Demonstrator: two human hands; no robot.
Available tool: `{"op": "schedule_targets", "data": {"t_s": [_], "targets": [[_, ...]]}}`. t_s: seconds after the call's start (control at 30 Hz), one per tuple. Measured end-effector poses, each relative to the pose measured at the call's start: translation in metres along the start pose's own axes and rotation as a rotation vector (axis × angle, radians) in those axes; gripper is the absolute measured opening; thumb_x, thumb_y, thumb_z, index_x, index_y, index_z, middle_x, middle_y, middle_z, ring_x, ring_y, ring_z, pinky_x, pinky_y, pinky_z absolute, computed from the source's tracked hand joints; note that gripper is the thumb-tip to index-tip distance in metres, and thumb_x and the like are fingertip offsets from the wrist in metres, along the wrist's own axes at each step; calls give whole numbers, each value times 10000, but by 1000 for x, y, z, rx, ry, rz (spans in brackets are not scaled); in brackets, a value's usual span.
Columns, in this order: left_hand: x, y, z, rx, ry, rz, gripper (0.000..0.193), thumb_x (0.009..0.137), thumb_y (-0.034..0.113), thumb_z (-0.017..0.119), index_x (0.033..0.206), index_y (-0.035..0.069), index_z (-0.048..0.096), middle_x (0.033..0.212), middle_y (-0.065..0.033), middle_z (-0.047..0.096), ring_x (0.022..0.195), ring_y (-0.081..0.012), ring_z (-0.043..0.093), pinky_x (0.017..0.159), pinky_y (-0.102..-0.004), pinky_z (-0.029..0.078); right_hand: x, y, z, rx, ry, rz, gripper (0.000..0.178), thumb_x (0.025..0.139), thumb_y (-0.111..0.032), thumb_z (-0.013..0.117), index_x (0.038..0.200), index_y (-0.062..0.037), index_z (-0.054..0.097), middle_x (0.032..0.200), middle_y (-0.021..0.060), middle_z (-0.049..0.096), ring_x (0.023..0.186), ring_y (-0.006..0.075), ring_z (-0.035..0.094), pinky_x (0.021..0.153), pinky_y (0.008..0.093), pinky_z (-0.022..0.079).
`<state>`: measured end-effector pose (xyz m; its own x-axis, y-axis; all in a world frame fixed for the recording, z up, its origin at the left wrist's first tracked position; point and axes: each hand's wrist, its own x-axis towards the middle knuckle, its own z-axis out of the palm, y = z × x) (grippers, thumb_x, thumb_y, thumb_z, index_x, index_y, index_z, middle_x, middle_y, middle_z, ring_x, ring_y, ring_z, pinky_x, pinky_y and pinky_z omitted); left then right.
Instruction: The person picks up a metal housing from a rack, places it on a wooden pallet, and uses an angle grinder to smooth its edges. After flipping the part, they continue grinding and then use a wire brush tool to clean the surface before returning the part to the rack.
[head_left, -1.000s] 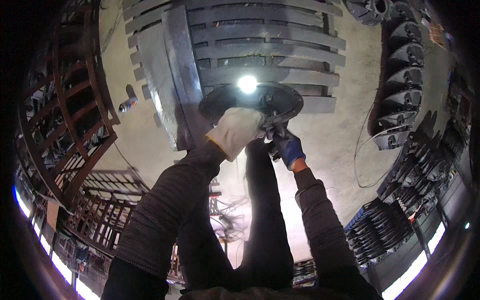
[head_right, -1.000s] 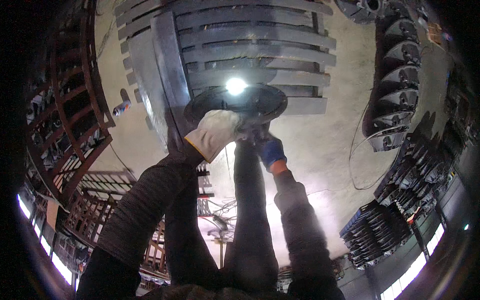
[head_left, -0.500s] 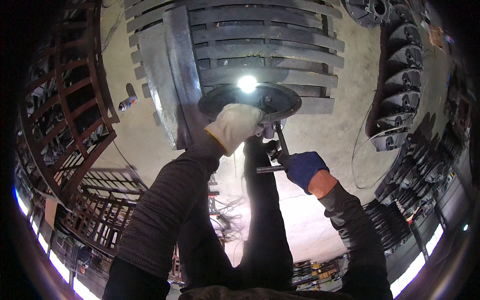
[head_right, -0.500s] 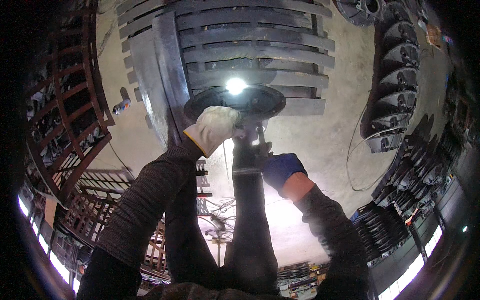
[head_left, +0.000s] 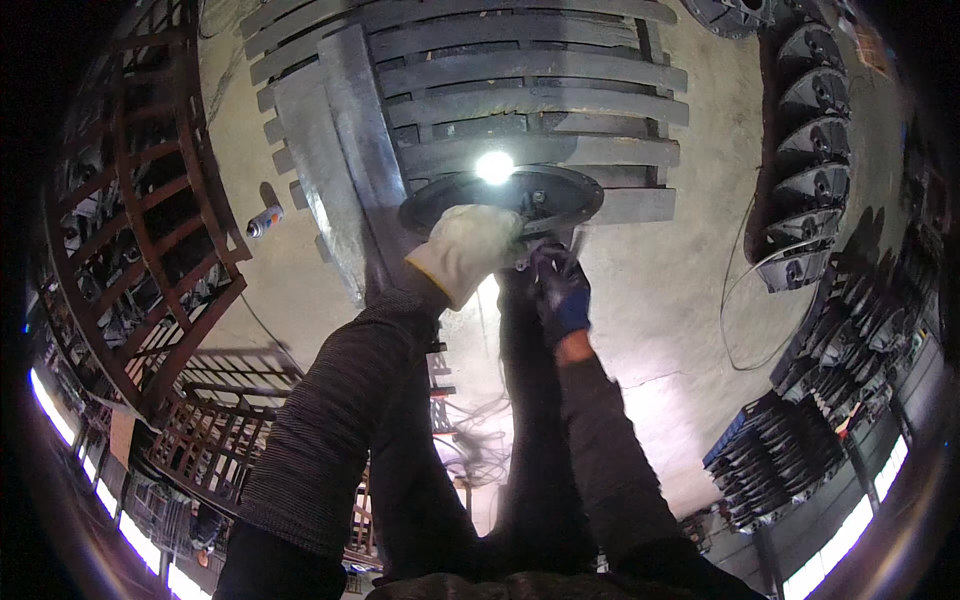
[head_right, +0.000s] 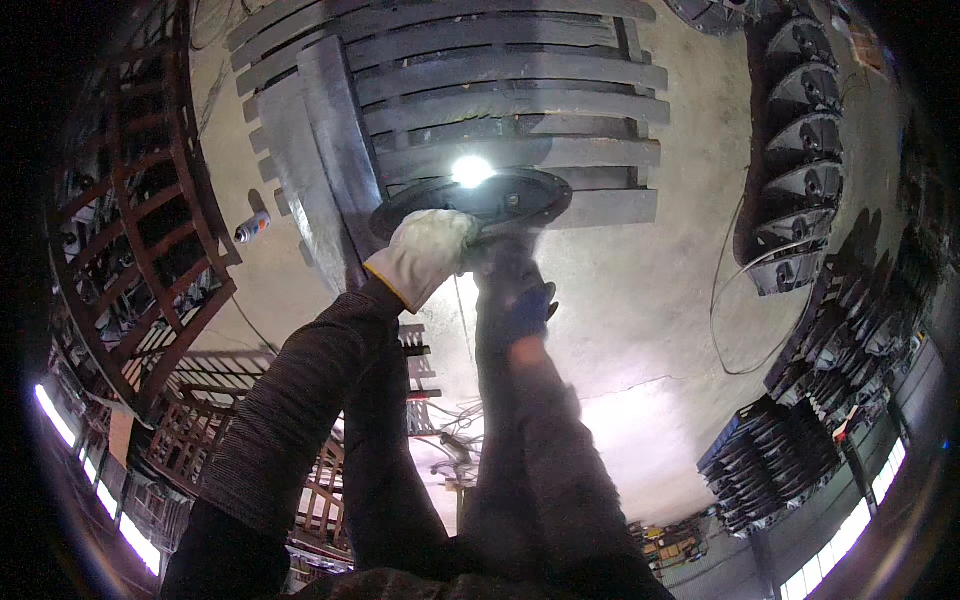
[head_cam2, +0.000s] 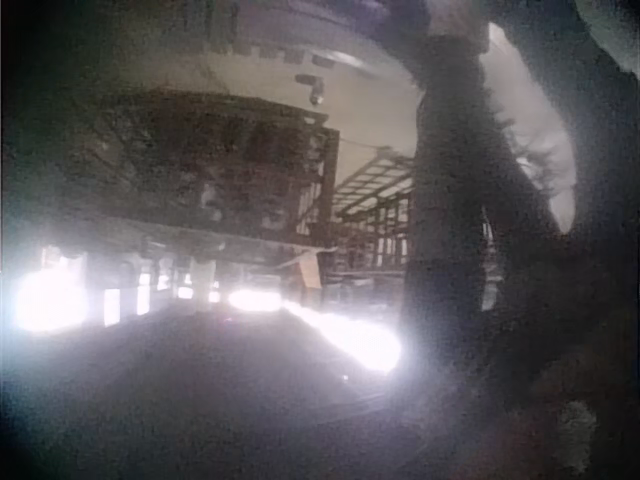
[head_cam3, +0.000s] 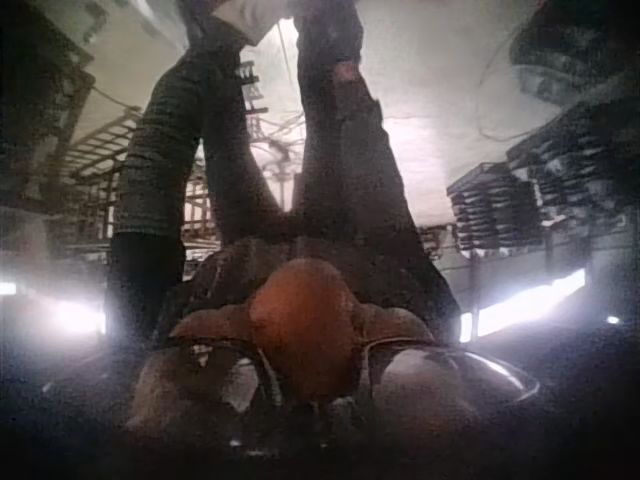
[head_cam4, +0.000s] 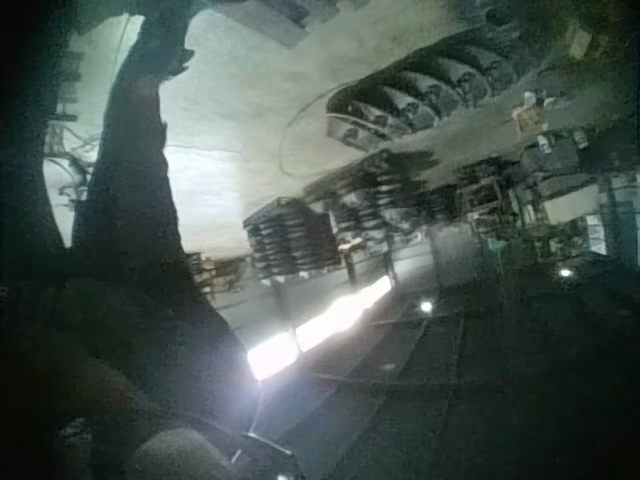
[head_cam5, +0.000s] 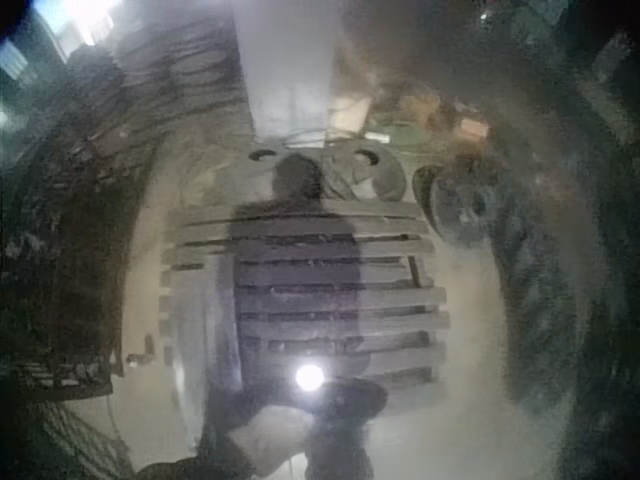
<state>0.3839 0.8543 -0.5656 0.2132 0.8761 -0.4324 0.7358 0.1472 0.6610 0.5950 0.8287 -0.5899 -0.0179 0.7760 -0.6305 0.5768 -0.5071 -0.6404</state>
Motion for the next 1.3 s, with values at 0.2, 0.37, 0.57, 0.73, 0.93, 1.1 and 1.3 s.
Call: {"op": "schedule_targets", "data": {"t_s": [0.2,0.37,0.57,0.73,0.93,1.1,1.3], "targets": [[8,4,2,37,-102,-120,419,935,421,722,942,2,732,897,-208,721,901,-387,717,828,-485,566,-25,-61,-124,-1173,-678,-612,261,965,-275,673,1209,-213,740,822,129,731,727,313,724,668,481,555],[21,2,-8,0,-66,-93,426,950,425,703,914,2,735,871,-220,706,887,-402,709,822,-496,558,-24,-88,-176,-222,-461,-223,434,992,-195,686,1422,-155,646,849,69,753,672,180,670,608,326,527],[31,-3,-14,34,-21,-126,459,949,436,683,891,-16,736,903,-212,737,908,-376,727,829,-467,568,151,47,-163,761,116,323,299,1077,-295,638,1289,-94,697,798,77,741,597,134,614,540,308,511],[39,-10,-13,-2,-49,-158,417,984,424,668,892,23,737,638,-100,666,656,-293,710,690,-421,569,292,193,-127,1323,-305,209,178,1099,-252,542,1190,-132,637,946,71,720,707,204,618,610,319,504],[41,-1,-22,-17,-95,-243,340,960,401,698,981,65,748,758,-114,718,795,-303,737,772,-439,581,247,266,-79,649,70,623,370,1100,-316,503,1400,-125,606,1351,136,708,985,283,704,716,393,555],[33,-16,-11,29,-148,-242,364,894,432,753,1017,90,781,885,-149,751,892,-349,747,796,-473,594,168,257,-5,789,-401,617,385,1092,-338,561,1406,-123,616,1299,144,720,965,274,698,732,378,553],[1,-20,14,44,221,3,157,901,198,660,874,73,751,868,-175,747,821,-363,753,719,-459,613,184,217,58,604,-318,417,400,1075,-327,583,1408,-107,609,1304,146,713,990,279,694,759,385,554]]}}
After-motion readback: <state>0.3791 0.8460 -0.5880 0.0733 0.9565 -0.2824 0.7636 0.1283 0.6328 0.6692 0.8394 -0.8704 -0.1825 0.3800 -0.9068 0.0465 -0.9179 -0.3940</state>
